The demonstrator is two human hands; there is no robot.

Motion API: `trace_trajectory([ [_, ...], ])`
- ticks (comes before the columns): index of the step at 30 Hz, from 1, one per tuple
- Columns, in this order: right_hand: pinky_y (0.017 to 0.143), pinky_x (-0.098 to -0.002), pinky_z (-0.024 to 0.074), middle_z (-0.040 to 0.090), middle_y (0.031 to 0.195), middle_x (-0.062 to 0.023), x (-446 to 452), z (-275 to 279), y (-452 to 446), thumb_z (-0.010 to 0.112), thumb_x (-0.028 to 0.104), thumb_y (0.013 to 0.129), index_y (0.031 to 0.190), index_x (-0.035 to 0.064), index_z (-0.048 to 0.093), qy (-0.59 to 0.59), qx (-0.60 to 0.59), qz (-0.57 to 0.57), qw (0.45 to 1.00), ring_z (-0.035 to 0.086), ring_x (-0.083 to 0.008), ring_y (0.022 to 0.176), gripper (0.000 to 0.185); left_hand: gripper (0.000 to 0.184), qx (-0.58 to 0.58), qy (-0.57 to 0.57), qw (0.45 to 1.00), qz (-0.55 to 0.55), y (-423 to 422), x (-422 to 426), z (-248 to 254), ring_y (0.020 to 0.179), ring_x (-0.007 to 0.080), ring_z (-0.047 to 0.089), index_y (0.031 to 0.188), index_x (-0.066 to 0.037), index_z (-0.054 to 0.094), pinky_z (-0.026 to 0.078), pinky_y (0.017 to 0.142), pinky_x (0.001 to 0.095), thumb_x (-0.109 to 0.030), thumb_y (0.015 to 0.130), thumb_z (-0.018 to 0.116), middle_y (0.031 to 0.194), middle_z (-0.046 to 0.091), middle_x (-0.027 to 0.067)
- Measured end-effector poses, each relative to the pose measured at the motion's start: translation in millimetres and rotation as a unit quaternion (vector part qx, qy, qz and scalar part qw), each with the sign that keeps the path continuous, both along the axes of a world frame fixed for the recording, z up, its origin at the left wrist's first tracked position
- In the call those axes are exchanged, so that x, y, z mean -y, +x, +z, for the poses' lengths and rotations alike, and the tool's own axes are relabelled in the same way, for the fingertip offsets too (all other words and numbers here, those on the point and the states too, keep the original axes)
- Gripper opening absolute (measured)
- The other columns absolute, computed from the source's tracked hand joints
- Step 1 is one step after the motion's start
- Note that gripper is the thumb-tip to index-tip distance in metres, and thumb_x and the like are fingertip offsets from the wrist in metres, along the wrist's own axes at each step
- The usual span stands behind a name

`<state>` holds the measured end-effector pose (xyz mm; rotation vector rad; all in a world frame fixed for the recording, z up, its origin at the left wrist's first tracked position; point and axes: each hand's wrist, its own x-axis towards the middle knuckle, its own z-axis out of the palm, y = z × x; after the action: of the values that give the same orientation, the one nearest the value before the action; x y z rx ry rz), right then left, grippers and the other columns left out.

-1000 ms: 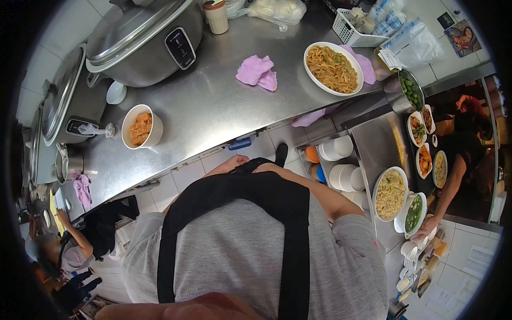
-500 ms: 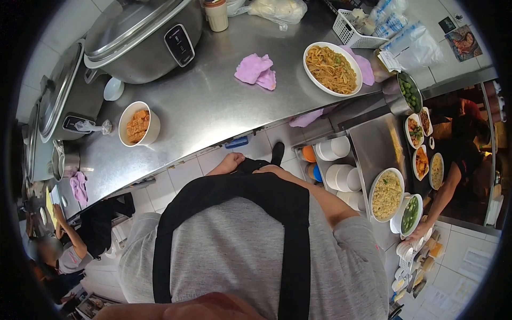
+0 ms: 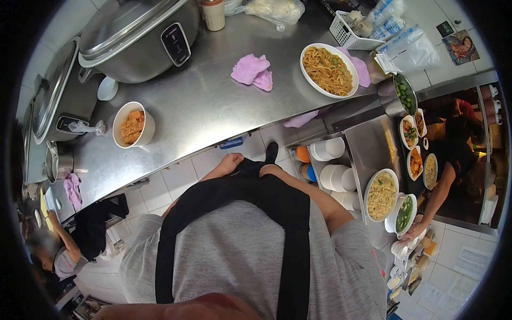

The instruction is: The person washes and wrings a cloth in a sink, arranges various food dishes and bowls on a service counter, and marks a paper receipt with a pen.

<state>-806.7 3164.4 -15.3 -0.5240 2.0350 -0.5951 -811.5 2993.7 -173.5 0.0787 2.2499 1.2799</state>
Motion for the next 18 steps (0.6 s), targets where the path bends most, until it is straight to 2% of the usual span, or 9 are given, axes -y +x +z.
trace_trajectory([
  [3, 0.085, -0.0320, 0.0381, 0.055, 0.105, -0.0147, 0, 3, -1, 0.041, 0.022, 0.080, 0.100, 0.0047, 0.056, 0.010, -0.003, 0.002, 1.000, 0.052, -0.0241, 0.097, 0.030, 0.025, 0.015, 0.035, 0.999, -0.039, -1, -3, 4, 0.081, 0.0294, 0.057, 0.091, -0.008, 0.060, 0.043, 0.073, 0.0381, -0.028, 0.083, 0.047, 0.084, 0.060, 0.0129],
  [5, 0.085, -0.0320, 0.0380, 0.055, 0.105, -0.0147, 0, 4, -3, 0.041, 0.022, 0.080, 0.101, 0.0047, 0.056, 0.023, -0.007, 0.006, 1.000, 0.052, -0.0241, 0.097, 0.031, 0.025, -0.086, -0.004, 0.996, -0.038, -1, -4, 13, 0.085, 0.0285, 0.056, 0.091, -0.008, 0.060, 0.040, 0.076, 0.0379, -0.027, 0.083, 0.047, 0.089, 0.059, 0.0117],
  [8, 0.085, -0.0319, 0.0380, 0.055, 0.105, -0.0146, 1, 9, -8, 0.040, 0.022, 0.080, 0.101, 0.0048, 0.055, 0.042, -0.015, 0.013, 0.999, 0.052, -0.0240, 0.098, 0.031, 0.024, -0.076, -0.042, 0.996, -0.012, -4, -4, 22, 0.088, 0.0274, 0.055, 0.091, -0.009, 0.061, 0.036, 0.081, 0.0409, -0.027, 0.082, 0.047, 0.094, 0.059, 0.0103],
  [14, 0.085, -0.0316, 0.0378, 0.055, 0.105, -0.0145, 5, 15, -15, 0.040, 0.023, 0.081, 0.102, 0.0050, 0.055, 0.086, -0.025, 0.027, 0.996, 0.052, -0.0238, 0.098, 0.031, 0.025, -0.026, -0.095, 0.995, -0.007, -5, 0, 25, 0.090, 0.0276, 0.054, 0.091, -0.010, 0.061, 0.033, 0.081, 0.0478, -0.028, 0.083, 0.046, 0.093, 0.060, 0.0089],
  [18, 0.086, -0.0315, 0.0377, 0.055, 0.105, -0.0145, 4, 14, -16, 0.040, 0.023, 0.081, 0.102, 0.0051, 0.055, 0.113, -0.020, 0.033, 0.993, 0.052, -0.0237, 0.098, 0.032, 0.026, -0.027, -0.111, 0.993, -0.009, -5, 0, 26, 0.090, 0.0278, 0.054, 0.090, -0.010, 0.061, 0.033, 0.081, 0.0478, -0.029, 0.083, 0.046, 0.092, 0.060, 0.0093],
])
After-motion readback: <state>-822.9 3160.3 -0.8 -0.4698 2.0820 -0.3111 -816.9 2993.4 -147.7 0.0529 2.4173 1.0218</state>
